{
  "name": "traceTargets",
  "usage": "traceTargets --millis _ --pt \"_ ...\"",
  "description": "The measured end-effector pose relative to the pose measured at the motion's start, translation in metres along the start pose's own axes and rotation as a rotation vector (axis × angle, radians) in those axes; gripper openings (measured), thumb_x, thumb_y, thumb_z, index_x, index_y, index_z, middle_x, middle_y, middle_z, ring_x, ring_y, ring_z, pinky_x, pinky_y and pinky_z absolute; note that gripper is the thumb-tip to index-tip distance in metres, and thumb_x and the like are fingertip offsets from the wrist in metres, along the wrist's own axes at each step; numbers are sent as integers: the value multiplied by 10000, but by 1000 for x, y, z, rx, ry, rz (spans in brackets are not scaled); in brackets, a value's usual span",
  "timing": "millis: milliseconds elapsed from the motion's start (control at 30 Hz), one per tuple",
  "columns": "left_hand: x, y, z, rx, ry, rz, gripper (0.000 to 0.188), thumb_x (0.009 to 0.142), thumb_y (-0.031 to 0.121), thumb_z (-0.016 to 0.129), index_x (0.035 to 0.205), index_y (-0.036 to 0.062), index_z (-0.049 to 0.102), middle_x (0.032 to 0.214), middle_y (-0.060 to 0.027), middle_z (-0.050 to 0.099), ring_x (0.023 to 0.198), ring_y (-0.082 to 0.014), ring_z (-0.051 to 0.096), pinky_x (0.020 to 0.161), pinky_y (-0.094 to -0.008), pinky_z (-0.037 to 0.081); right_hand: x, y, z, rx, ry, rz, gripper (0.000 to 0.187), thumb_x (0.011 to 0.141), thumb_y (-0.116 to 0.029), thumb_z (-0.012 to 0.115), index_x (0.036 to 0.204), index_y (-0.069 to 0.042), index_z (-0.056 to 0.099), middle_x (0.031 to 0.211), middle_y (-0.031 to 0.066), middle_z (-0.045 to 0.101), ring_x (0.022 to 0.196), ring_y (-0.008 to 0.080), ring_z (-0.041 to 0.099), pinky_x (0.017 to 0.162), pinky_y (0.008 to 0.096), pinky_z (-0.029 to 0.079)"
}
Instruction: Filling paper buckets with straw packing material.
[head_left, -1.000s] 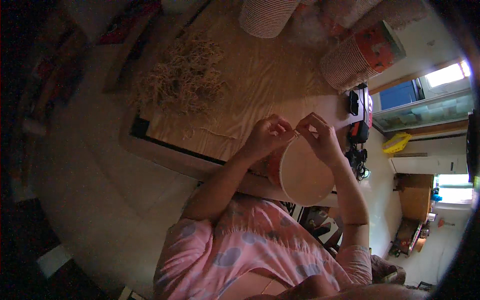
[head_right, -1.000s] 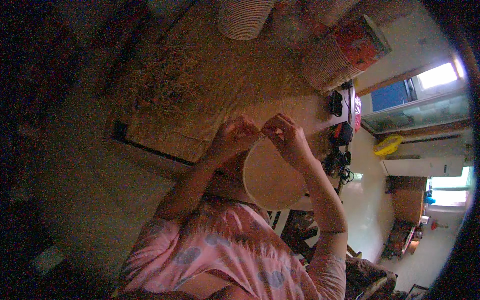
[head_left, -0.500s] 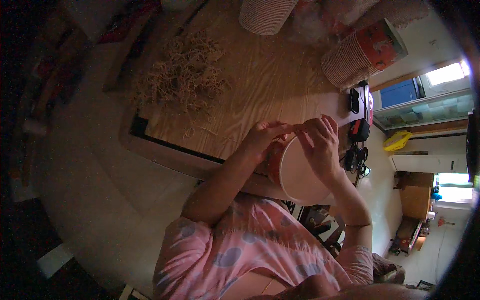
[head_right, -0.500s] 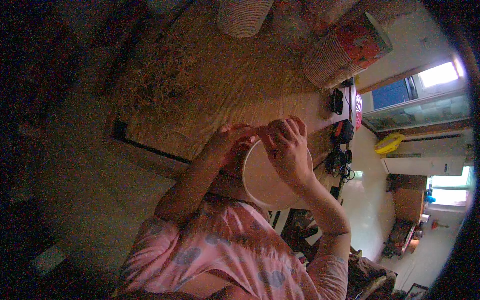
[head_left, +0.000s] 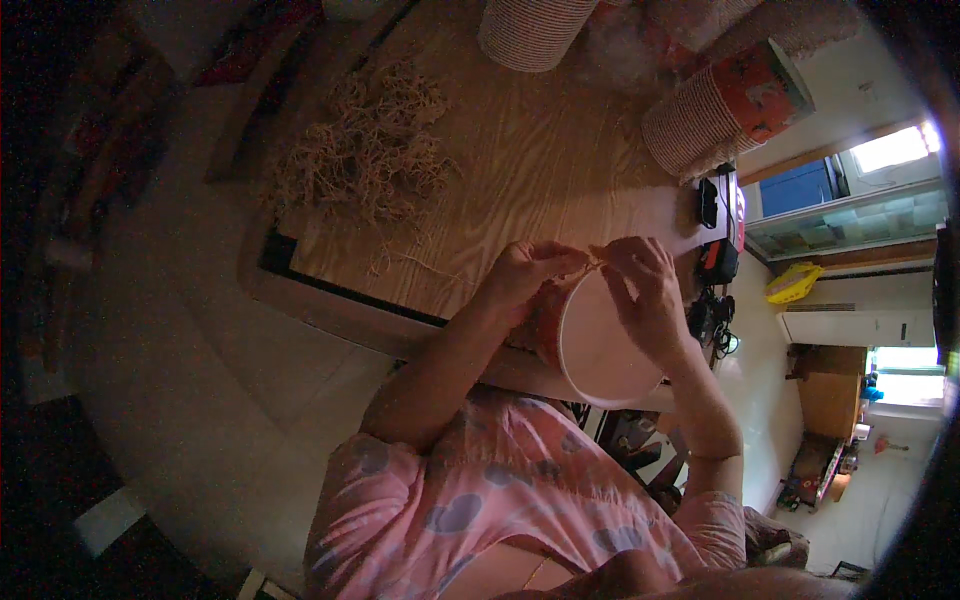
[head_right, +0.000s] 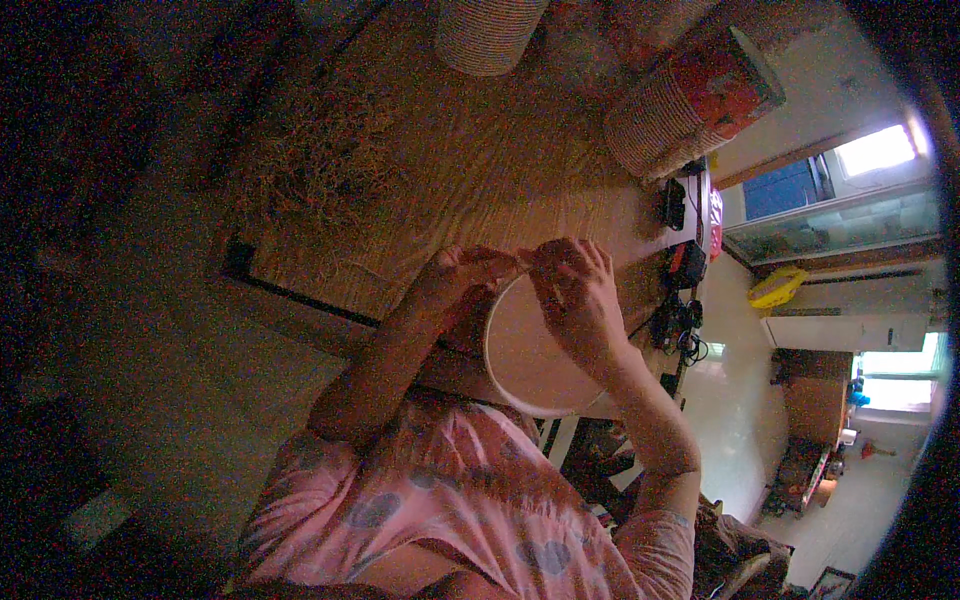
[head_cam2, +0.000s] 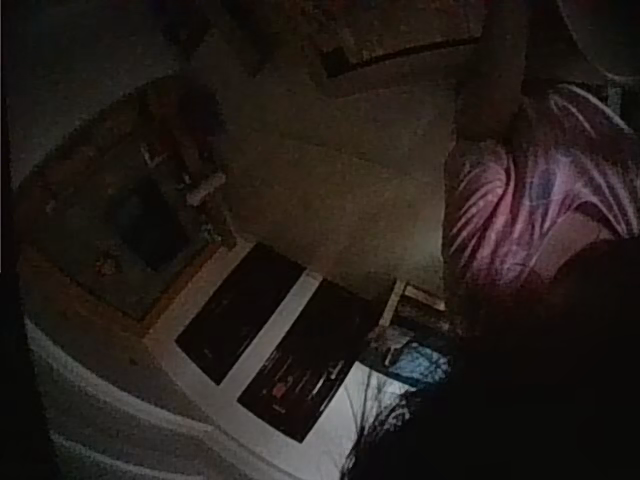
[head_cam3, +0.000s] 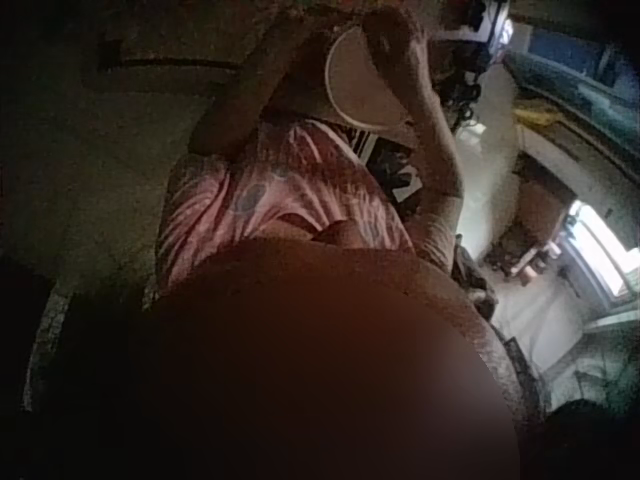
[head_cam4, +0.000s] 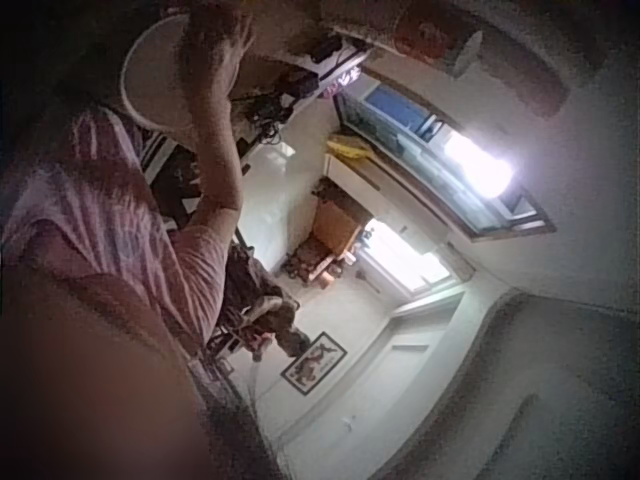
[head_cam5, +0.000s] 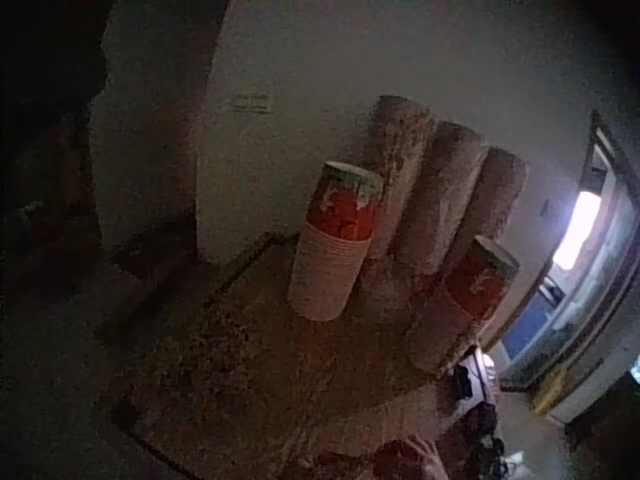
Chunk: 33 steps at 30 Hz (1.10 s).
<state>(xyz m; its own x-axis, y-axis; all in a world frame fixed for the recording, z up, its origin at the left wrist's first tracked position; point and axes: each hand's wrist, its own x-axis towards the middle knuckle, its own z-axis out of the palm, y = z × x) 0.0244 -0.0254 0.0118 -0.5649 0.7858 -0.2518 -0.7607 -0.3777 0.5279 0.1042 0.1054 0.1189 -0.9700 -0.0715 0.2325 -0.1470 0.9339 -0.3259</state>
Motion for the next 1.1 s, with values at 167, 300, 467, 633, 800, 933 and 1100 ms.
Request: traceTargets --millis 167,300,467,633,800,933,1100 --pt "-7 11 2 200 30 -7 214 756 130 687 922 0 645 867 -75 655 770 -127 612 698 -245 491 16 12 1 184 -74 133 154 754 -60 630 903 -27 647 868 101 603 881 259 562 799 348 443" --pt "-5 8 1 331 73 58 247 755 182 698 929 15 647 852 -37 655 761 -89 592 658 -218 468 19 17 7 296 -144 209 127 791 -165 635 828 -49 672 862 110 628 835 281 601 751 368 471" --pt "0 7 -10 281 60 53 220 788 204 670 920 29 653 844 -18 660 718 -67 565 611 -200 435 21 16 8 352 -135 225 71 781 -92 623 800 -28 646 850 102 629 809 259 615 728 349 492" --pt "-1 5 -5 268 34 156 183 816 178 638 913 24 658 821 -34 668 717 -69 578 618 -204 445 21 16 10 400 -119 247 51 771 -69 613 785 -24 633 839 101 628 800 251 619 721 342 505" --pt "-5 6 -1 616 58 382 176 798 124 642 910 -11 657 835 -65 675 759 -114 625 682 -249 488 22 15 10 340 -132 211 59 772 -78 614 768 -21 630 842 101 629 802 253 618 726 348 507" --pt "-13 13 8 752 110 391 167 790 129 648 887 -7 660 827 -72 674 756 -126 628 682 -256 492 22 11 9 312 -138 202 72 779 -94 620 793 -24 625 838 96 629 799 245 620 731 350 507" --pt "-16 18 7 869 148 423 155 783 140 656 862 8 659 797 -61 670 739 -112 622 678 -254 491 20 12 12 402 -104 272 145 815 -136 612 913 -35 578 837 99 626 798 230 625 711 339 494"
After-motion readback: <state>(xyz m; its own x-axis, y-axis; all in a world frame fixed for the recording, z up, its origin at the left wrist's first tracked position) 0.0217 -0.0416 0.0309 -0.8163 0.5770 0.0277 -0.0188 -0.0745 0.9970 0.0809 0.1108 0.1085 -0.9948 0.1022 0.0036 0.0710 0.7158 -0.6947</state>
